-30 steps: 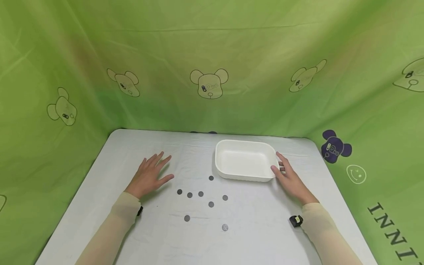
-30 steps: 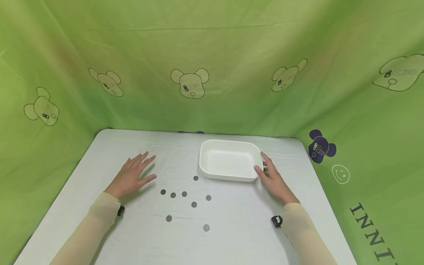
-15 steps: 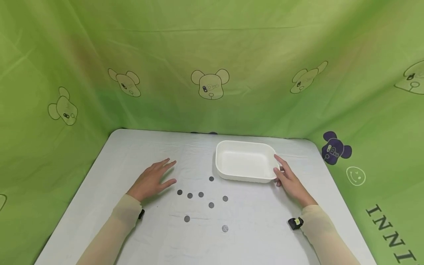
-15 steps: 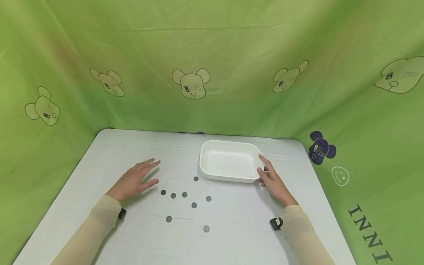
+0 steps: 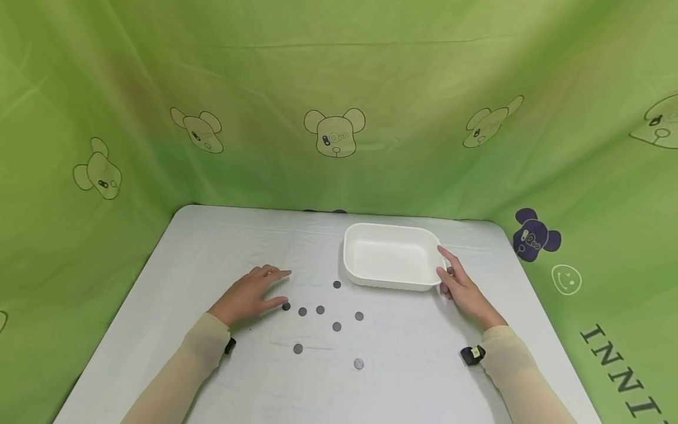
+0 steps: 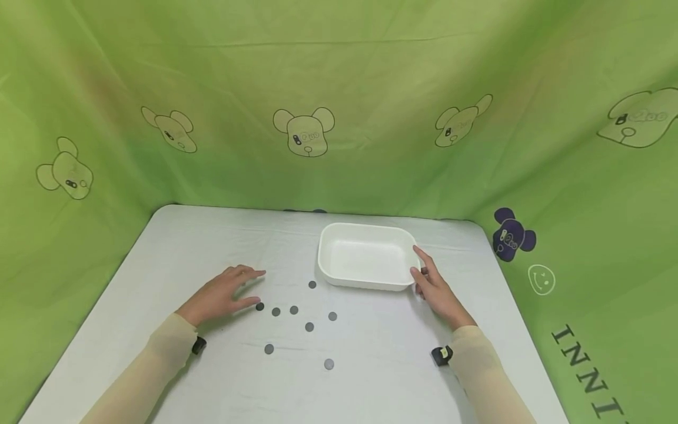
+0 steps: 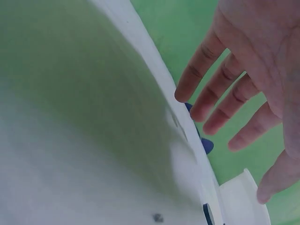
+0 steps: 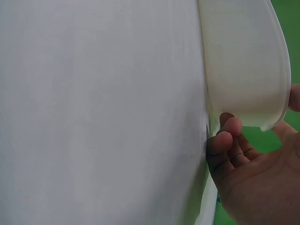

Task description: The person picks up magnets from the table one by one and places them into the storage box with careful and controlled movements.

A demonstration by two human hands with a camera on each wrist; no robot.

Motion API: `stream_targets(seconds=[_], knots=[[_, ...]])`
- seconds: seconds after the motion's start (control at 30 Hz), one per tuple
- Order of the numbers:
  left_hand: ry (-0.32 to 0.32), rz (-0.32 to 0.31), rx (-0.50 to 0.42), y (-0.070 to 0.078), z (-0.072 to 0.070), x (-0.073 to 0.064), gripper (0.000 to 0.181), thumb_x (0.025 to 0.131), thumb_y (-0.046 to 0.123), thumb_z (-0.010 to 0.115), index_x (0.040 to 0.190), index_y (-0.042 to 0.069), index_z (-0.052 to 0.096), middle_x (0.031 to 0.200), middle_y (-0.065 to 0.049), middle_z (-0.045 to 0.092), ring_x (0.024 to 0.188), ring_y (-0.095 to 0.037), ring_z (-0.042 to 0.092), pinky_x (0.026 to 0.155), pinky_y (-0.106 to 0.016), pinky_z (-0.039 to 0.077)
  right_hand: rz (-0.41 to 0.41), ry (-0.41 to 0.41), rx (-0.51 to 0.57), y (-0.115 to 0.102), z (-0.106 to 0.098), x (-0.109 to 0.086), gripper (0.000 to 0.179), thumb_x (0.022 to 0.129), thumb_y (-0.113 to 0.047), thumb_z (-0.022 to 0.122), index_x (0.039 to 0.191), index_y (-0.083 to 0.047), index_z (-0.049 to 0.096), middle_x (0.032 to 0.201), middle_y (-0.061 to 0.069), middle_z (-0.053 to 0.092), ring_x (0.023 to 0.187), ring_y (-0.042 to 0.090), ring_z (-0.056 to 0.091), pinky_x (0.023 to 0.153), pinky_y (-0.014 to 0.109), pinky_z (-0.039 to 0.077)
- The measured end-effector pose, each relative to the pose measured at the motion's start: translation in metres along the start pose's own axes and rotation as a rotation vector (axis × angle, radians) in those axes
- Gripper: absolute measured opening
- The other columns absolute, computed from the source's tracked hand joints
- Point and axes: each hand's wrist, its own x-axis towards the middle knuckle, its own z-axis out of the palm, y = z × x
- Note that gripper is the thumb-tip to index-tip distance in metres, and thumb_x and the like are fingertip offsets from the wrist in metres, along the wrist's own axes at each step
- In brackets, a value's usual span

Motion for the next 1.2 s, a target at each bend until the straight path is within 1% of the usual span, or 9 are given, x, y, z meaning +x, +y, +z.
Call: stream_targets(seconds=[0.13,0.27,0.43,0.63,0.87,1.0,1.07,1.2], knots=[[-0.014,0.003,-0.006,0.002,0.002,0.001,0.060,0.099,0.040,0.079,0.152,0.021,0.061,0.139,-0.003,0.063,0.127,-0.026,0.060,0.104,-0.049,0.052,-0.003,0.006,-0.005,-0.001,-0.001,0.000,0.065,0.118,-0.036,0.039,0.174,-0.025,0.007,0.091,0.012,0.051,0.075,0.020,0.051,0.065,0.029,0.048],[-0.033,-0.006,-0.022,0.003,0.005,0.000,0.055,0.099,0.040,0.080,0.147,0.021,0.065,0.135,-0.001,0.066,0.125,-0.024,0.062,0.105,-0.048,0.052,0.007,0.022,-0.005,-0.002,-0.001,-0.001,0.065,0.118,-0.039,0.041,0.174,-0.027,0.009,0.094,0.013,0.052,0.076,0.019,0.053,0.066,0.028,0.049],[-0.053,-0.008,-0.019,0.006,0.011,-0.004,0.044,0.098,0.037,0.081,0.138,0.022,0.070,0.129,0.005,0.068,0.118,-0.019,0.065,0.102,-0.046,0.054,0.009,0.012,0.010,0.002,0.001,-0.002,0.066,0.118,-0.038,0.042,0.174,-0.026,0.009,0.098,0.015,0.055,0.076,0.018,0.055,0.067,0.027,0.050],[-0.049,0.024,0.022,0.009,0.017,-0.004,0.031,0.098,0.033,0.081,0.126,0.023,0.074,0.120,0.008,0.068,0.105,-0.013,0.062,0.095,-0.041,0.054,0.015,0.009,0.024,0.008,0.002,-0.003,0.068,0.117,-0.037,0.045,0.174,-0.028,0.009,0.104,0.016,0.057,0.078,0.019,0.057,0.068,0.027,0.051],[-0.049,0.058,0.063,0.011,0.016,-0.002,0.018,0.097,0.029,0.082,0.113,0.023,0.075,0.109,0.009,0.065,0.095,-0.011,0.058,0.086,-0.039,0.054,0.014,0.011,0.036,0.012,0.001,0.000,0.068,0.118,-0.033,0.044,0.174,-0.025,0.007,0.109,0.017,0.058,0.081,0.019,0.059,0.069,0.027,0.052],[-0.045,0.085,0.078,0.012,0.015,0.000,0.016,0.097,0.028,0.082,0.111,0.024,0.074,0.106,0.009,0.064,0.092,-0.010,0.056,0.083,-0.036,0.053,0.005,0.010,0.027,0.012,-0.001,0.000,0.067,0.118,-0.030,0.043,0.174,-0.020,0.005,0.109,0.016,0.059,0.082,0.020,0.060,0.070,0.027,0.052],[-0.043,0.095,0.089,0.011,0.016,0.000,0.017,0.097,0.028,0.083,0.110,0.024,0.074,0.106,0.009,0.064,0.091,-0.009,0.056,0.082,-0.035,0.053,0.004,0.013,0.031,0.013,-0.001,-0.001,0.068,0.118,-0.030,0.043,0.174,-0.020,0.006,0.110,0.016,0.059,0.082,0.019,0.060,0.070,0.027,0.053],[-0.040,0.108,0.101,0.011,0.016,0.000,0.019,0.094,0.028,0.085,0.108,0.024,0.074,0.104,0.010,0.063,0.090,-0.008,0.055,0.081,-0.034,0.052,0.005,0.021,0.059,0.014,-0.002,-0.001,0.069,0.117,-0.032,0.046,0.174,-0.025,0.007,0.111,0.015,0.059,0.084,0.017,0.061,0.071,0.026,0.053]])
